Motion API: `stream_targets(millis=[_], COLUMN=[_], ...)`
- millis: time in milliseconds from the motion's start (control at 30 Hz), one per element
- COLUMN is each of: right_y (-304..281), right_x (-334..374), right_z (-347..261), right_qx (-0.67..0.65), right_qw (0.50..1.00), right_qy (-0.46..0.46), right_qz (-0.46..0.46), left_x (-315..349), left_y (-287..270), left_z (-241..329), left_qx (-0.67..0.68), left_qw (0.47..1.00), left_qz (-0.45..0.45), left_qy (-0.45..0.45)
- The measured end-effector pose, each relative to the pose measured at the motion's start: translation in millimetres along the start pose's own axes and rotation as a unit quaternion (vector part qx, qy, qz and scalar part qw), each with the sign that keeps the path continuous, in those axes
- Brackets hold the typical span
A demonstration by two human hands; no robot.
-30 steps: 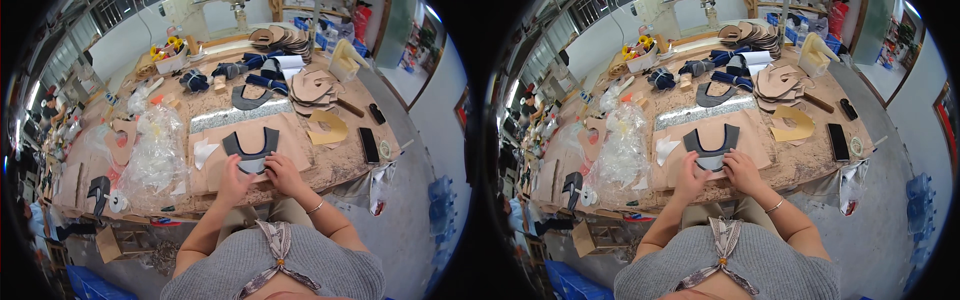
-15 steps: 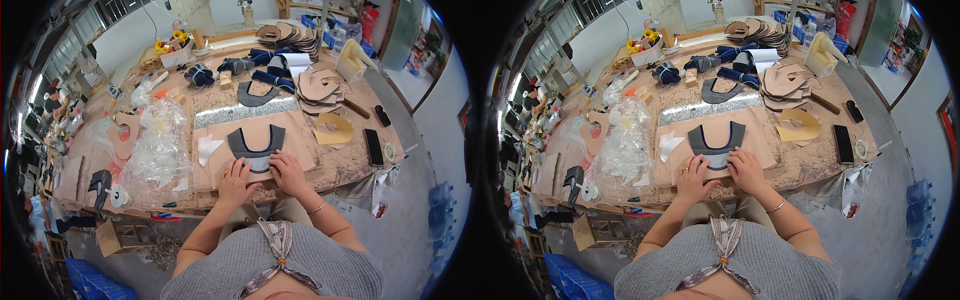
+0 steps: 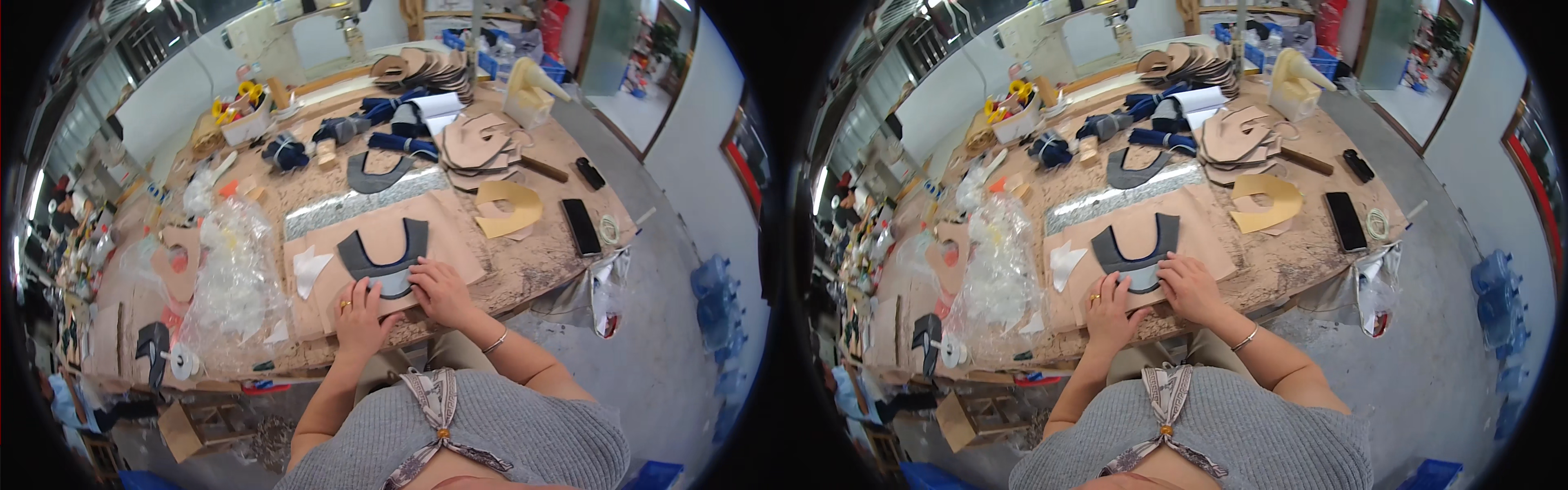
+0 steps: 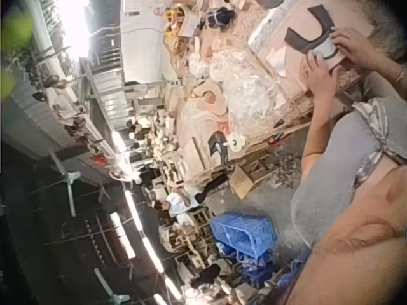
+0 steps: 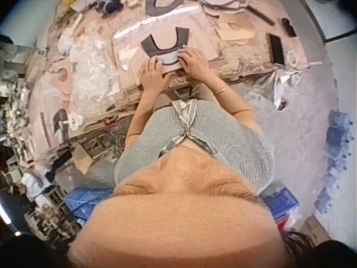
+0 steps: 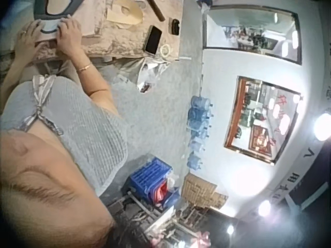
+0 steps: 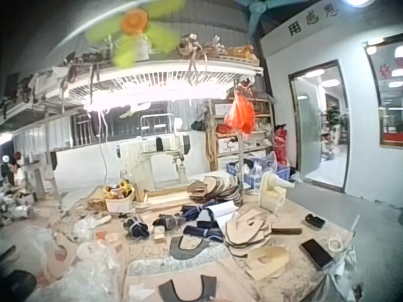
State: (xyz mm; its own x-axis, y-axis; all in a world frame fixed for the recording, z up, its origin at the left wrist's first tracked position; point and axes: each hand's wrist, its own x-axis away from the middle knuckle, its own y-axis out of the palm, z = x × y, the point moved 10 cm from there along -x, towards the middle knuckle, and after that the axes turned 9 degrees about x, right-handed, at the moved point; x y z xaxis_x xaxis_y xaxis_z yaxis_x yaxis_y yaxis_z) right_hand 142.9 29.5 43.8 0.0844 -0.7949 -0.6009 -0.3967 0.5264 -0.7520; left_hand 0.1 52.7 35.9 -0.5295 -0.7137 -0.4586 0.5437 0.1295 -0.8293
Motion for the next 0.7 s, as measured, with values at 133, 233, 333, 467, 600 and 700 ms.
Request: stream_targets(millis=[133, 233, 333, 467, 600, 700], right_y=[-0.6, -1.9, -5.4, -60.4, -125.3, -114.8], right_x=[1.9, 1.6, 0.1, -2.1, 32.3, 46.2], right_z=[1.0, 1.4, 9.2, 97.6, 248.4, 324.7], right_qx=[0.001, 0.002, -0.095, -0.149, 0.262, 0.24], right_qw=[1.0, 1.0, 0.995, 0.963, 0.884, 0.87], right_qy=[0.002, 0.001, 0.031, 0.189, 0.298, 0.428], right_qz=[0.005, 0.007, 0.008, 0.124, 0.247, 0.053], left_x=[-0.3, -3.8, -3.8, 2.9, 0.8, 1.8], left_y=[-0.2, -0.2, -0.2, 1.2, -1.1, -1.3], left_z=[-0.5, 7.2, 3.4, -2.6, 2.9, 2.0], left_qx=[0.016, -0.026, -0.015, 0.008, 0.001, 0.01], left_qw=[1.0, 0.999, 1.0, 1.0, 1.0, 1.0], left_qz=[0.011, -0.013, -0.015, 0.005, -0.003, -0.011], left_qy=[0.009, 0.02, 0.006, -0.005, -0.003, -0.014])
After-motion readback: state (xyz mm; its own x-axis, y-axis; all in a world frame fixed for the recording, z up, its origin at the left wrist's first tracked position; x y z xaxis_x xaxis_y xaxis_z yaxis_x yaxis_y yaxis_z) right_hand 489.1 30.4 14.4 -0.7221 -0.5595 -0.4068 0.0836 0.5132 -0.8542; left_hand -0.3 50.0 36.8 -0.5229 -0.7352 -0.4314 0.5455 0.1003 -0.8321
